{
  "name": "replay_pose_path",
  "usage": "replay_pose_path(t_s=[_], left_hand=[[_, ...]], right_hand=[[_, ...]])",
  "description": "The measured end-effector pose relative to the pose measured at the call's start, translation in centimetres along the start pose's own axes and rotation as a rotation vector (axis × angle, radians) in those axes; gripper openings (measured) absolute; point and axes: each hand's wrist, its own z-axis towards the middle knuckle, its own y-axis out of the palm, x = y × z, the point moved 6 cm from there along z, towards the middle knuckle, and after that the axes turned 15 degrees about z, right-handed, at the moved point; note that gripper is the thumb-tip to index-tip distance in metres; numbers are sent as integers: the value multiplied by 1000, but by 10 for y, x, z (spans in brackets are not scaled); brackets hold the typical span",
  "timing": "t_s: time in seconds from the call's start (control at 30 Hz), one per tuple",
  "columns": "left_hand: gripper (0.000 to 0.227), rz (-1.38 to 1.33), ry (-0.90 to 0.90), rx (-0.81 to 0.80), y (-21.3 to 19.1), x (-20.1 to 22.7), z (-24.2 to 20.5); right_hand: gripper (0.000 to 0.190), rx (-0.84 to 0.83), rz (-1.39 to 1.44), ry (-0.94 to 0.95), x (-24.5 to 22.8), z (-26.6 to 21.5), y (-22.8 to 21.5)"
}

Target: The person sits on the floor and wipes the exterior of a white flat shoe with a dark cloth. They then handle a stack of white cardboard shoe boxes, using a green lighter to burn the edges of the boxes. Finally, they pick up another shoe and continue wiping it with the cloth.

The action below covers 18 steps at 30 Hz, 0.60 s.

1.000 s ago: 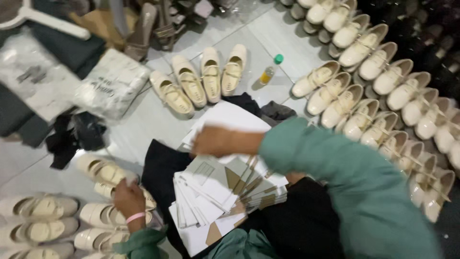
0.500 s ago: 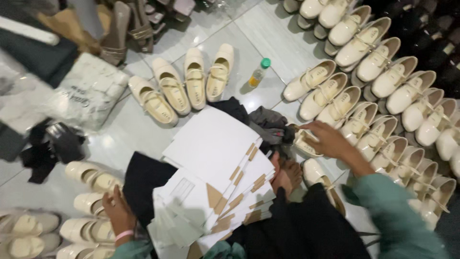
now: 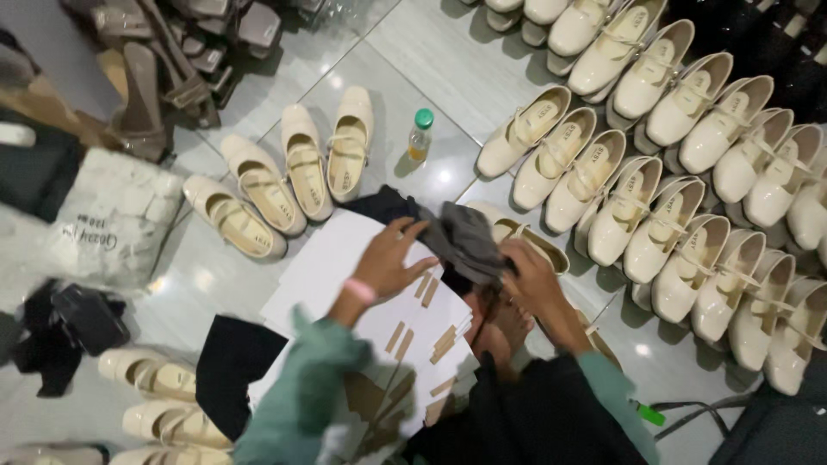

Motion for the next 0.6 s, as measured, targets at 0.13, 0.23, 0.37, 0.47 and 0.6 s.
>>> replay_pose_path(t_s=[0.13,0.23,0.37,0.47,0.6], left_hand=[[78,349,-131,-322,59,-18,13],[77,386,-298,-435,82,-38,1],[19,283,-89,-95,66,-18,16],[15,108,169,359,21,35,20],[11,32,437,527,-17,122,15]], right_hand=[[32,298,-57,122,-11,-74,-71],[31,295,52,499,7,-116,-77],[46,110,-193,692,9,-116,-66],[65,182,-429,227,-42,-83,-64],[67,128,-76,67,-76,-40,-14]])
